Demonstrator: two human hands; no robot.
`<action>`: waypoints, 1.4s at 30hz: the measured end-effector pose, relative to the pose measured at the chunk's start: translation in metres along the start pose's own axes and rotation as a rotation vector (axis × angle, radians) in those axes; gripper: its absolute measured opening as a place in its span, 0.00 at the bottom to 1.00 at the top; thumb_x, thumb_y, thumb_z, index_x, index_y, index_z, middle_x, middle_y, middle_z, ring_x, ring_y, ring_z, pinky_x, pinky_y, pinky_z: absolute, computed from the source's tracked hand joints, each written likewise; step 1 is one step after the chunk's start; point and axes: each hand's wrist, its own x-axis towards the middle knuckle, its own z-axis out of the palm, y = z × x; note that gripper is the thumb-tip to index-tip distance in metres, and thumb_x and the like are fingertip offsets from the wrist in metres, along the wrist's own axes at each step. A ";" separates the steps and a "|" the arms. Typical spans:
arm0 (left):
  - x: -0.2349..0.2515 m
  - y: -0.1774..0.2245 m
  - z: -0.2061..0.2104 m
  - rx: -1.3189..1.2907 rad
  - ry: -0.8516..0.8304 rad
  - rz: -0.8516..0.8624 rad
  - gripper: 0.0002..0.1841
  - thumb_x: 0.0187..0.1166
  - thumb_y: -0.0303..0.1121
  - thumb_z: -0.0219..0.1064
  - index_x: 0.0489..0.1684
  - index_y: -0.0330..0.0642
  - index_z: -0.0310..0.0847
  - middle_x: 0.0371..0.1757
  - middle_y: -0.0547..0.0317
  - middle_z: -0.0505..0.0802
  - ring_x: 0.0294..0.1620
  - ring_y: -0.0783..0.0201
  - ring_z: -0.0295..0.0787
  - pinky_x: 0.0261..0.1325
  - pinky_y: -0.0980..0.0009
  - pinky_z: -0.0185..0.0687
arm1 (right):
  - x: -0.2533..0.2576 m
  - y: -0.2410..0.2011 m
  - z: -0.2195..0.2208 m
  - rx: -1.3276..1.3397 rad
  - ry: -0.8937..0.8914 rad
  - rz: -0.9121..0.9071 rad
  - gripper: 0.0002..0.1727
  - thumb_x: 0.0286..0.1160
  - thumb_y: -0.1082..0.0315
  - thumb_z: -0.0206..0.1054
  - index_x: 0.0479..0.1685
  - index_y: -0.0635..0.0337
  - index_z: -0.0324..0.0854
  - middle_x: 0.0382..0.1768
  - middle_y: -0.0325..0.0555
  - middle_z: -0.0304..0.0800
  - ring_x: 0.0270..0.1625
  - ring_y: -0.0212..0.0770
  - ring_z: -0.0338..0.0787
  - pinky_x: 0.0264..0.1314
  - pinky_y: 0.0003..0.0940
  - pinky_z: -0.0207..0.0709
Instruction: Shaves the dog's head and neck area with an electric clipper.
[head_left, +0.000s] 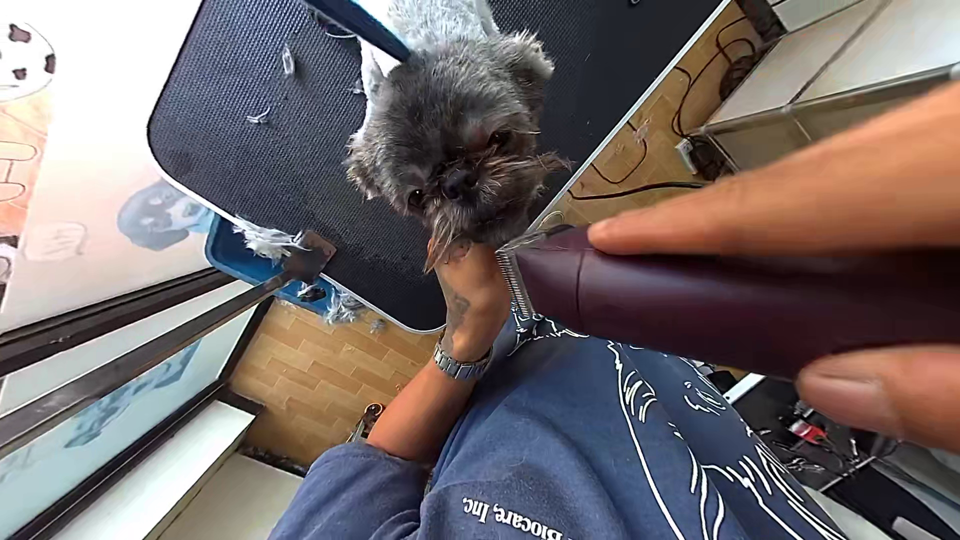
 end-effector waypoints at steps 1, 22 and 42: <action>0.000 0.000 0.000 0.016 -0.006 0.003 0.09 0.83 0.30 0.62 0.52 0.56 0.83 0.45 0.75 0.91 0.50 0.81 0.87 0.53 0.78 0.85 | -0.007 0.003 -0.001 -0.036 -0.044 -0.007 0.27 0.65 0.52 0.68 0.67 0.47 0.87 0.40 0.24 0.89 0.43 0.14 0.84 0.38 0.12 0.75; 0.000 -0.009 -0.002 0.021 -0.133 -0.004 0.11 0.81 0.30 0.66 0.53 0.62 0.80 0.40 0.81 0.90 0.39 0.87 0.86 0.39 0.86 0.83 | 0.007 -0.012 0.001 -0.190 -0.145 -0.094 0.31 0.70 0.50 0.61 0.76 0.46 0.82 0.37 0.24 0.90 0.36 0.14 0.83 0.32 0.15 0.77; 0.050 -0.045 -0.001 -0.745 -0.369 -0.597 0.11 0.85 0.37 0.57 0.52 0.43 0.82 0.51 0.46 0.93 0.55 0.51 0.92 0.64 0.52 0.88 | -0.123 0.027 0.055 1.417 -0.273 0.531 0.46 0.80 0.69 0.64 0.96 0.35 0.44 0.61 0.54 0.84 0.35 0.39 0.91 0.29 0.31 0.91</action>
